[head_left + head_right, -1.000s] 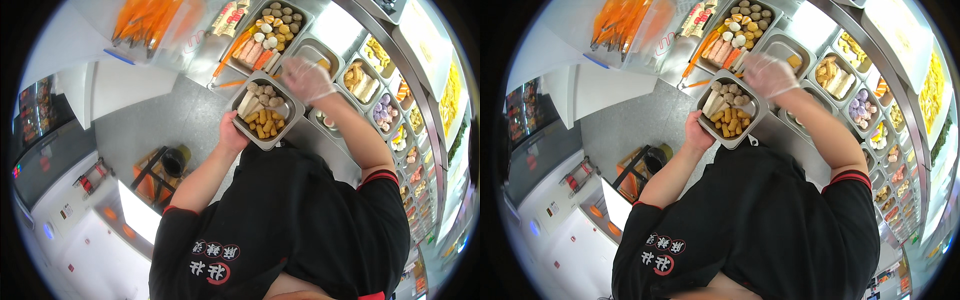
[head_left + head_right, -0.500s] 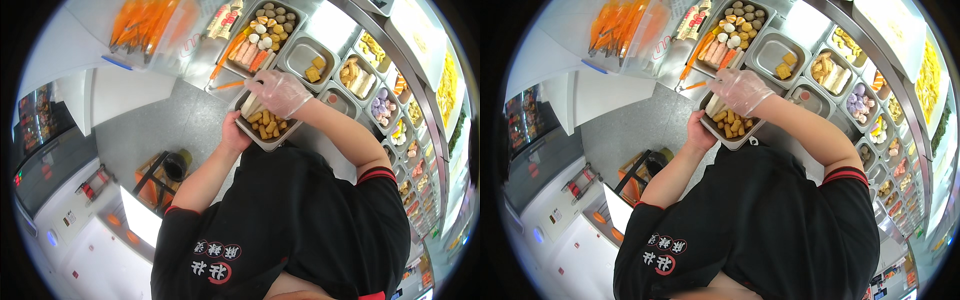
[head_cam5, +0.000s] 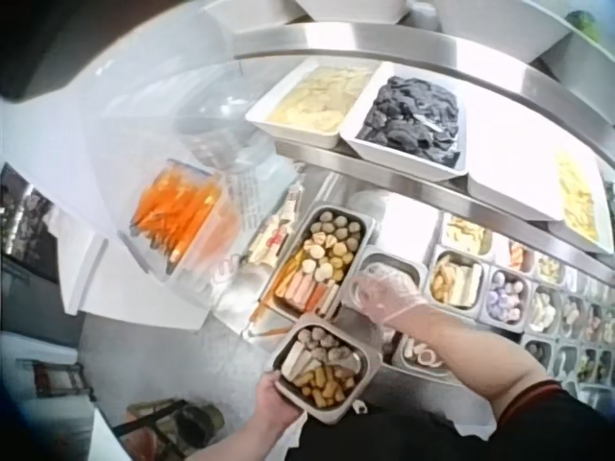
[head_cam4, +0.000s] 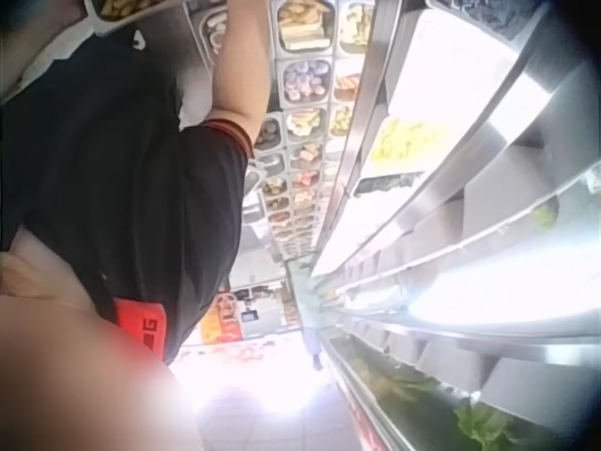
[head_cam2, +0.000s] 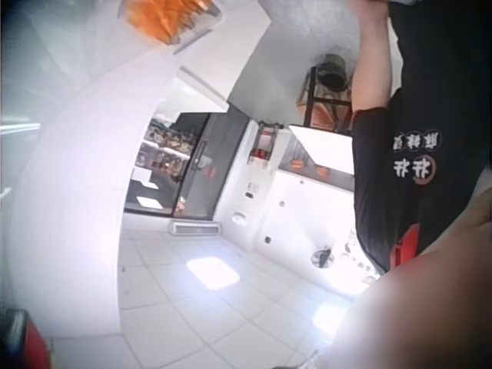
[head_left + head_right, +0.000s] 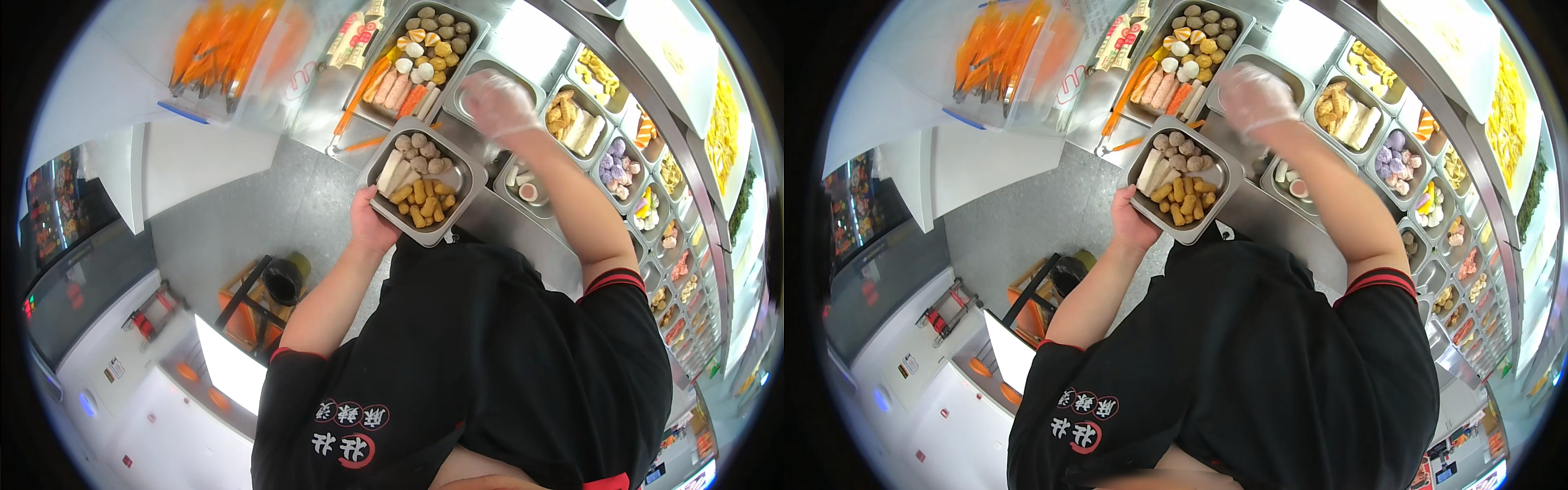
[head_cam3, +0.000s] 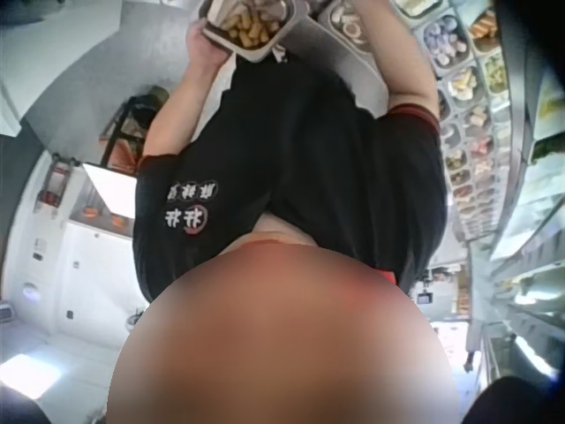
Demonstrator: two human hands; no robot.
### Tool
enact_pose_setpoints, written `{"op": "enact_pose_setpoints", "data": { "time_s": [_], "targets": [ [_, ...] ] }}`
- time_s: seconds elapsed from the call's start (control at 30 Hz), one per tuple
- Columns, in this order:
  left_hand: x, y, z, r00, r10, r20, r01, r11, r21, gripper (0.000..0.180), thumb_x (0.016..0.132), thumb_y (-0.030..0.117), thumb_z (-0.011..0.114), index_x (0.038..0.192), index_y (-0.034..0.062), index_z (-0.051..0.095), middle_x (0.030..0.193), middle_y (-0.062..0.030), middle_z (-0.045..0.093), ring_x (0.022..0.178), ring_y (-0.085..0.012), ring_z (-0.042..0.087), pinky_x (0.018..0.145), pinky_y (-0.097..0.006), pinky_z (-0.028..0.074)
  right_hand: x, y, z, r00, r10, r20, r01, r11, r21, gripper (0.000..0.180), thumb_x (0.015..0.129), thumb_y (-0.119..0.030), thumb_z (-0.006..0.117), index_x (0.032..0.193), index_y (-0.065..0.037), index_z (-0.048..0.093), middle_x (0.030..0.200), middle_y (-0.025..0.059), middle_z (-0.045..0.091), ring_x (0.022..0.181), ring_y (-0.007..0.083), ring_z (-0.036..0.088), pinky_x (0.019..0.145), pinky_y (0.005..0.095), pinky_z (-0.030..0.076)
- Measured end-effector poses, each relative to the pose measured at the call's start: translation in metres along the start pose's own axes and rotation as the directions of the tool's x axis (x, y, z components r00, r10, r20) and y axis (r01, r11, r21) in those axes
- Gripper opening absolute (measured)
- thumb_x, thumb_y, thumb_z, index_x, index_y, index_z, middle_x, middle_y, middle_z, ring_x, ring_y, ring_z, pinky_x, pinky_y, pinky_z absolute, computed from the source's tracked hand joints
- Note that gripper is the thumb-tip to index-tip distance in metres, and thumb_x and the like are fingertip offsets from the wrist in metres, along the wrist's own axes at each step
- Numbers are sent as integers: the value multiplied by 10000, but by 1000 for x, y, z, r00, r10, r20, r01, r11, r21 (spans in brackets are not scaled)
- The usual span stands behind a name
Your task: The person assembles food trays by selecting various items from a display case, including meatballs, fish balls, tofu, and fried snacks. They place the items into metal trays using gloved hands and arrange them neatly.
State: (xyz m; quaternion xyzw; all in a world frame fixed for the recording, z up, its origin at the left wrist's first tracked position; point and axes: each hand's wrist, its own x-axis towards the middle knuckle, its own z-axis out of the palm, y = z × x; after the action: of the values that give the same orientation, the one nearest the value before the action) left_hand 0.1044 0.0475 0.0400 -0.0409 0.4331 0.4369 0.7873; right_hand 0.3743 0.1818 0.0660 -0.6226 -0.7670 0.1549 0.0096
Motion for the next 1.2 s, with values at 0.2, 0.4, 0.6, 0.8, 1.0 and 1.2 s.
{"op": "enact_pose_setpoints", "data": {
  "time_s": [0.2,0.4,0.6,0.8,1.0,1.2],
  "targets": [
    [-4,4,-1,1000,8,30,-7,1000,-17,686,919,354,484,1523,28,465,1573,-186,485,1437,-388,460,1232,-526,322,22,61,38,875,147,462,-11,959,-284,411,856,-106,711,1248,-11,634,1217,232,691,1172,373,675,969,440,559],
    [-8,6,-3,1000,7,-7,-7,1000,-16,685,919,361,489,1521,33,470,1568,-177,494,1423,-385,474,1226,-521,329,29,66,61,870,163,466,-87,980,-179,481,801,-96,755,1269,-30,665,1455,259,552,1212,364,666,941,413,584],
    [-4,7,-4,999,6,-49,-7,1000,-15,694,907,370,513,1519,44,476,1561,-170,503,1411,-385,483,1219,-515,341,29,74,55,807,113,580,-37,989,-141,422,790,-75,721,1212,-73,711,1230,203,707,1123,344,708,914,426,583],
    [-4,7,0,999,13,29,-13,1000,-5,688,919,362,507,1525,40,465,1573,-178,488,1425,-388,470,1229,-520,327,16,68,46,906,129,404,-132,991,-19,305,840,-110,681,1142,-87,714,1085,182,739,1058,363,705,905,448,561],
    [1,4,7,999,25,-20,-26,999,-27,684,922,341,492,1532,35,456,1592,-184,465,1443,-394,452,1244,-525,302,-33,24,-23,991,-116,71,93,958,270,238,868,-113,669,1101,-70,690,1056,171,701,1030,354,691,899,439,556],
    [5,0,20,1000,-29,-12,29,1000,9,687,920,346,465,1531,33,463,1592,-183,467,1454,-393,441,1252,-525,288,-67,-46,-46,862,-396,316,424,905,-24,235,815,-89,706,1046,-49,699,1057,172,668,1002,356,701,835,451,584]
  ]
}}
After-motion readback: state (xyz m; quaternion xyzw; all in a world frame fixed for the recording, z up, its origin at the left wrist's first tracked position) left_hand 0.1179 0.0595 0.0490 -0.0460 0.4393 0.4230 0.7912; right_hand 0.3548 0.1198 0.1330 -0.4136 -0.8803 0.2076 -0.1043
